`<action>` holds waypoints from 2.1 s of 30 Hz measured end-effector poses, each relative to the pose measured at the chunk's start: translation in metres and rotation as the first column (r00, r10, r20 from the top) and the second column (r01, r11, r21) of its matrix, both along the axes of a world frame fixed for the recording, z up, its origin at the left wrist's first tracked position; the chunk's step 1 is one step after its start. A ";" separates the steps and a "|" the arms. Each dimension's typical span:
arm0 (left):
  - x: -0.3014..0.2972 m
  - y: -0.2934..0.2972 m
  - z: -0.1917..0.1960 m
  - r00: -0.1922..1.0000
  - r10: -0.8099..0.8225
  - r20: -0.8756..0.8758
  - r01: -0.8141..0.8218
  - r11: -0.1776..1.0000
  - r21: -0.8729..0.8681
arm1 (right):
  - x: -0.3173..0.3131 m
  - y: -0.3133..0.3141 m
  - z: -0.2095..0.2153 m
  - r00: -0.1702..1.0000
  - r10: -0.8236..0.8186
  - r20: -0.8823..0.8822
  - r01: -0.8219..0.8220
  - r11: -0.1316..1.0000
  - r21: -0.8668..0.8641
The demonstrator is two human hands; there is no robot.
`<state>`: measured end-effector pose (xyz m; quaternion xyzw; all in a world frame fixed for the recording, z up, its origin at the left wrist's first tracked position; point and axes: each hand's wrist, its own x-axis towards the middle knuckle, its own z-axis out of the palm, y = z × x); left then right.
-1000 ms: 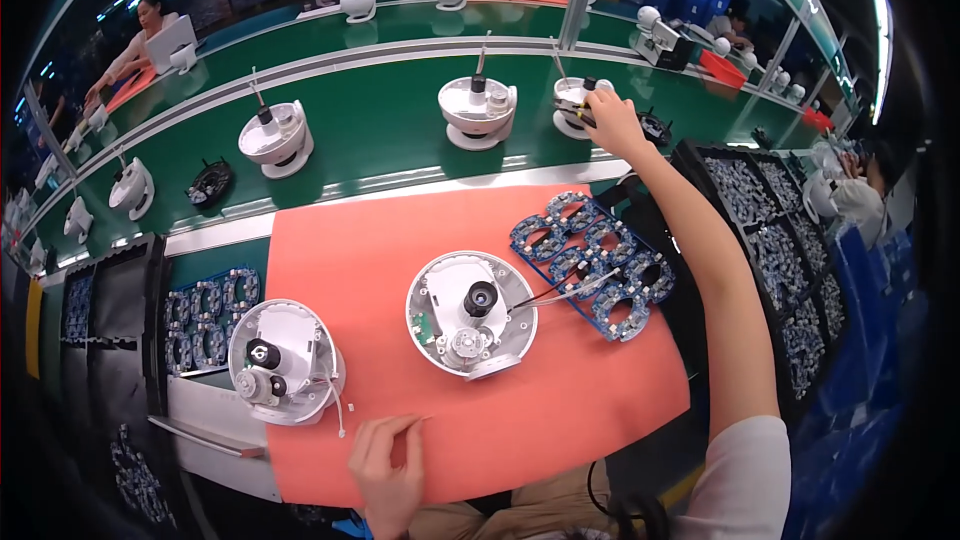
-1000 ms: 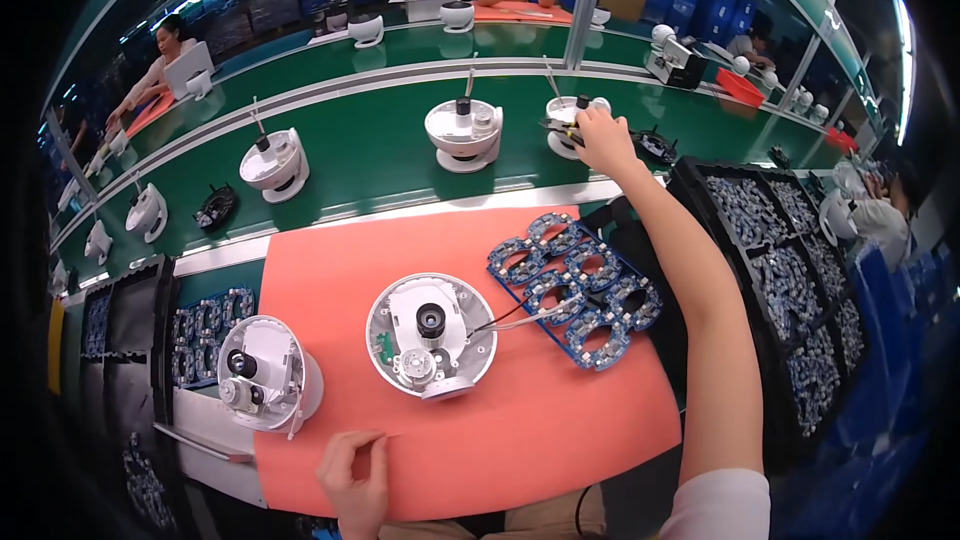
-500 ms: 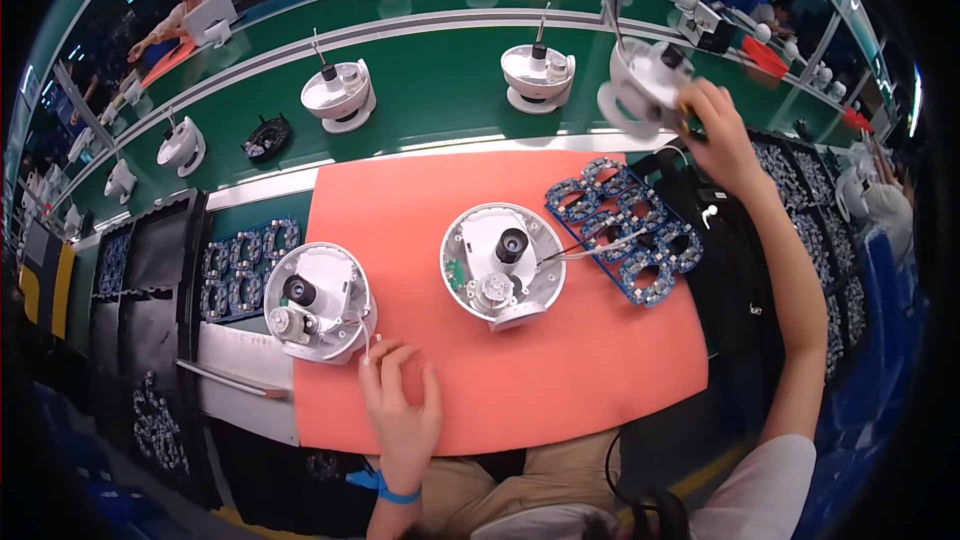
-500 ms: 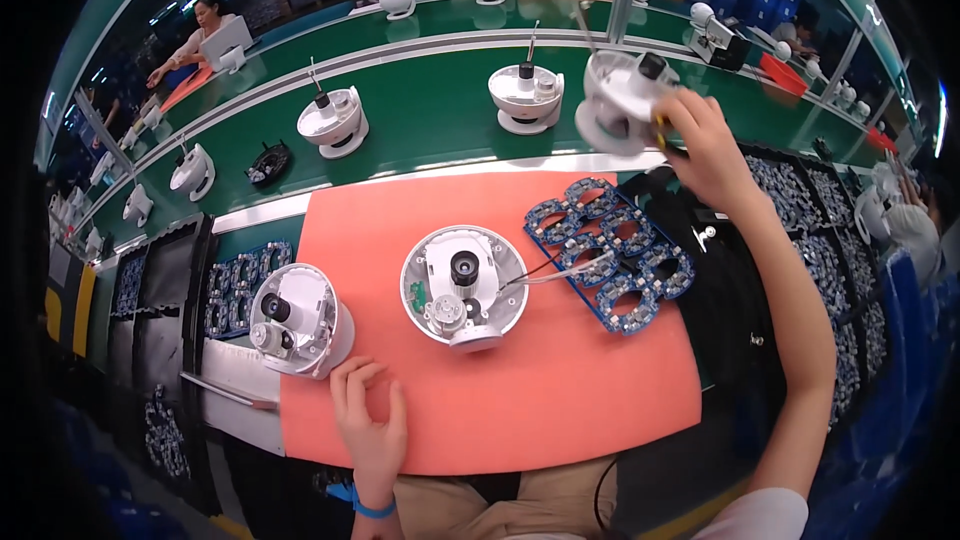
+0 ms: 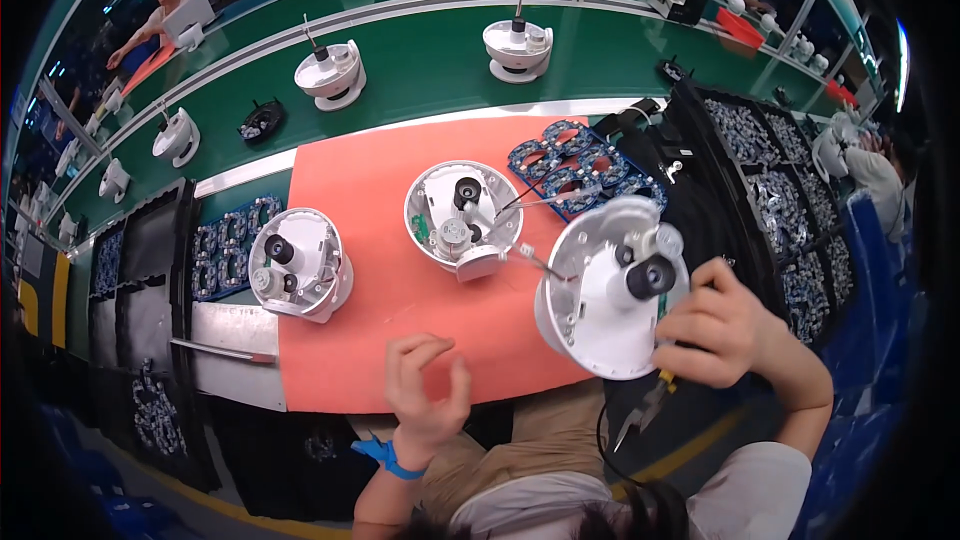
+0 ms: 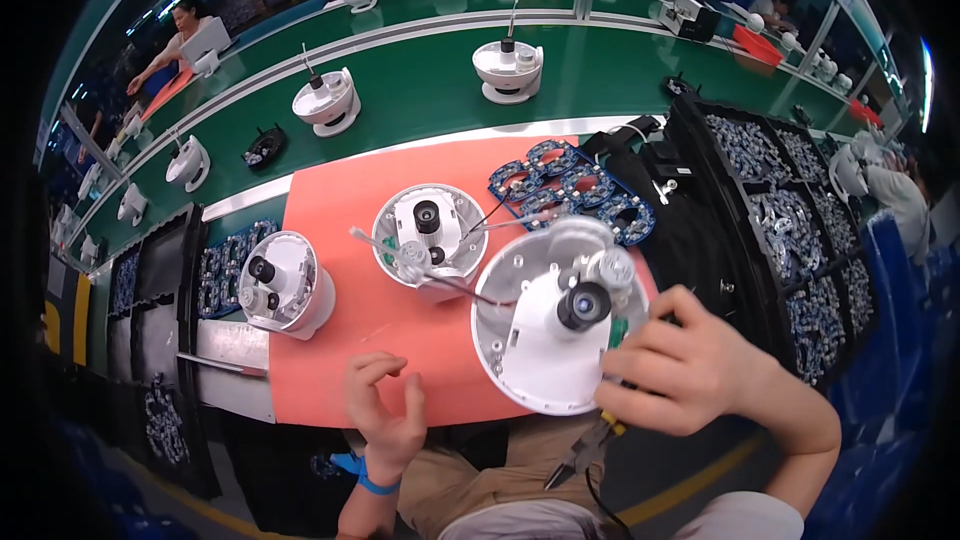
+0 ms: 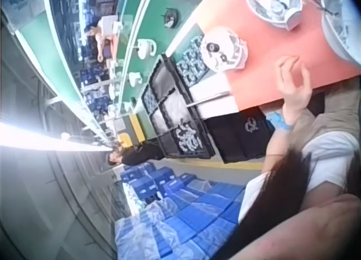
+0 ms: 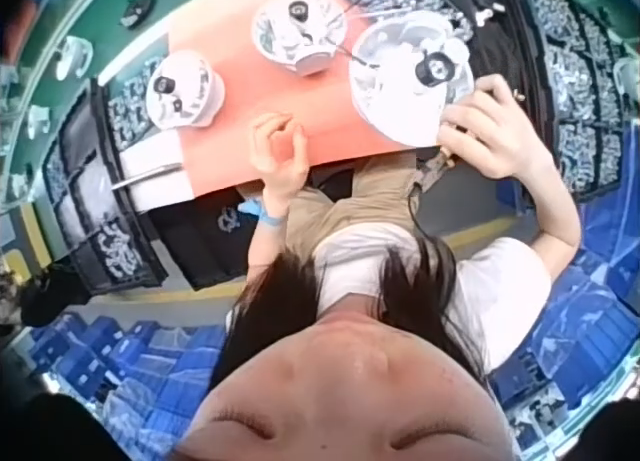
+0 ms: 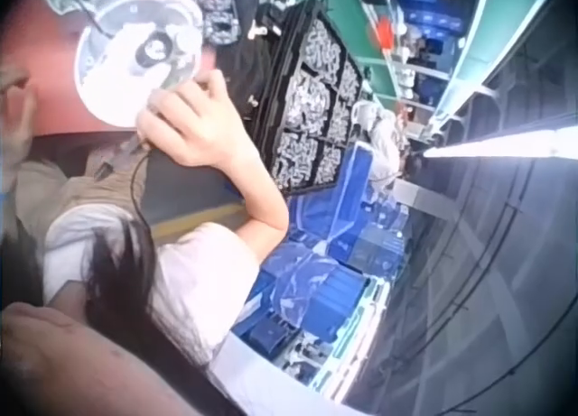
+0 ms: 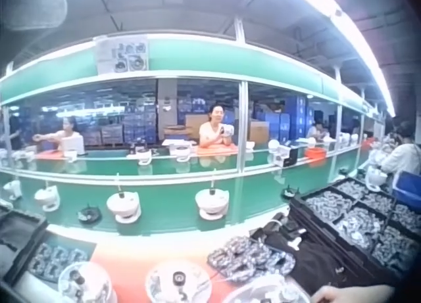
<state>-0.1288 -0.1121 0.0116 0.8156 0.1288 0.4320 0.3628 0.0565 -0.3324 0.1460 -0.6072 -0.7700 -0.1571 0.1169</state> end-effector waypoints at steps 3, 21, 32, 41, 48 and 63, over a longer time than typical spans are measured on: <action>-0.002 -0.009 -0.003 0.997 -0.072 -0.005 0.072 0.994 -0.080 | -0.012 -0.006 -0.016 0.999 0.022 -0.038 -0.024 0.998 -0.060; 0.038 0.031 0.003 0.948 0.213 -0.237 -0.202 0.977 0.069 | 0.019 0.031 -0.062 0.943 -0.025 -0.333 0.030 0.999 0.010; 0.051 0.005 0.050 0.937 -0.122 -0.328 0.230 0.921 0.314 | 0.070 0.072 -0.001 0.971 -0.194 -0.137 0.216 0.962 0.165; 0.048 0.018 0.055 0.990 0.026 -0.139 -0.013 0.995 0.095 | 0.071 0.115 0.006 0.998 -0.049 0.036 0.054 0.988 -0.143; 0.050 0.021 0.055 0.990 0.024 -0.137 0.000 0.986 0.167 | 0.058 0.129 0.006 0.985 -0.019 0.170 0.074 0.944 -0.322; 0.048 0.022 0.052 0.998 0.055 -0.014 -0.053 0.986 0.157 | 0.056 0.124 -0.002 0.940 0.074 0.332 -0.032 0.991 -0.131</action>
